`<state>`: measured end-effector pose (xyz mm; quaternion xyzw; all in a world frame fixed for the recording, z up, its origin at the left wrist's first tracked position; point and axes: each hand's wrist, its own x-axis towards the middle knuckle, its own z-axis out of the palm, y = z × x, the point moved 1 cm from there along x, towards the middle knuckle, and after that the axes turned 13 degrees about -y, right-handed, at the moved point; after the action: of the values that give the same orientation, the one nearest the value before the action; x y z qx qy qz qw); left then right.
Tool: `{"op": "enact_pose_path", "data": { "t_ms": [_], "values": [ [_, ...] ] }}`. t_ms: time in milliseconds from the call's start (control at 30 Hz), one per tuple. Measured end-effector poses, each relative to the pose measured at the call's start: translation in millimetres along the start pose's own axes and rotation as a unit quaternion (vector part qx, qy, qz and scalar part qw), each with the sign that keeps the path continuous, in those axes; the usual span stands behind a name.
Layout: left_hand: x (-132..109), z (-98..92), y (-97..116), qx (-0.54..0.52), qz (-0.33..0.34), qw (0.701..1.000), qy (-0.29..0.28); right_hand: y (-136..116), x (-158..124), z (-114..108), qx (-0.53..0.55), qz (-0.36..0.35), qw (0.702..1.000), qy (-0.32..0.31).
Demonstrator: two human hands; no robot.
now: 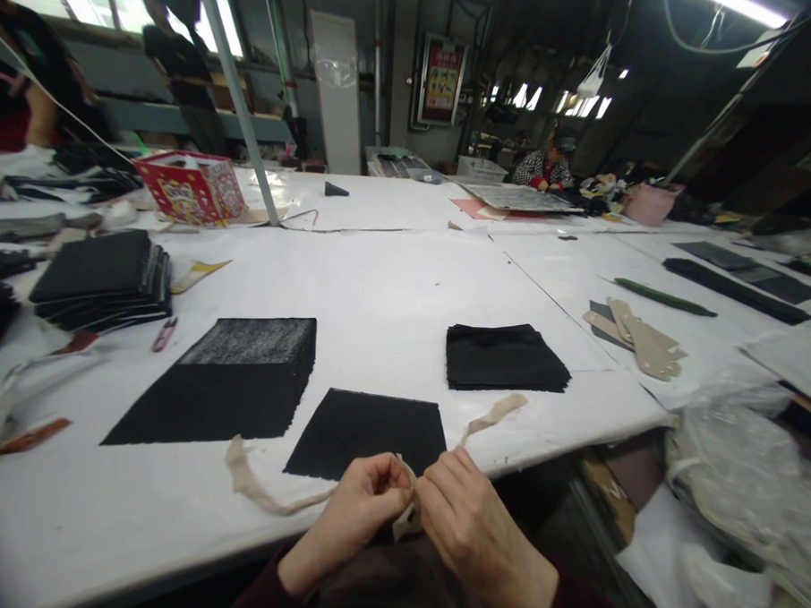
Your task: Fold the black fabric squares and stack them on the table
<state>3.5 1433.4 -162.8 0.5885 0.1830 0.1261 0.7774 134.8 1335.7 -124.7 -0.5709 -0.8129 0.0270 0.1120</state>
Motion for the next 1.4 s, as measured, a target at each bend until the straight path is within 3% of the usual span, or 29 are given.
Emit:
{"op": "enact_pose_path", "data": {
  "t_ms": [133, 333, 600, 900, 1033, 1133, 1233, 1400],
  "values": [
    [-0.7, 2.5, -0.1, -0.115, -0.040, 0.992, -0.029, 3.3, -1.7, 5.3, 0.046, 0.009, 0.998, 0.039],
    [-1.5, -1.9, 2.8, -0.122, -0.021, 0.992, -0.013, 2.8, -3.5, -7.7, 0.156, 0.058, 0.976, 0.141],
    [-0.6, -0.5, 6.1, -0.040, -0.001, 0.999, -0.026, 3.0, -4.4, -7.3, 0.123, 0.016, 0.989, 0.085],
    [-8.5, -4.5, 18.6, 0.066, -0.006, 0.996, -0.063, 11.6, -7.8, -5.0, 0.206, 0.012, 0.978, 0.032],
    [-7.9, -5.7, 20.4, 0.093, -0.004, 0.994, -0.062, 10.0, -6.4, -8.6, 0.133, -0.006, 0.991, 0.017],
    [-5.6, -5.3, 16.0, 0.050, -0.017, 0.996, -0.070, 5.3, -4.7, -10.2, 0.068, -0.026, 0.997, 0.004],
    [-2.9, -3.9, 10.0, -0.001, -0.026, 0.997, -0.067, 0.6, -3.5, -7.0, 0.038, -0.026, 0.998, 0.033],
    [-0.5, -0.8, 6.4, -0.034, -0.020, 0.997, -0.060, -5.2, -6.0, 4.2, 0.060, 0.016, 0.989, 0.132]
  ]
}}
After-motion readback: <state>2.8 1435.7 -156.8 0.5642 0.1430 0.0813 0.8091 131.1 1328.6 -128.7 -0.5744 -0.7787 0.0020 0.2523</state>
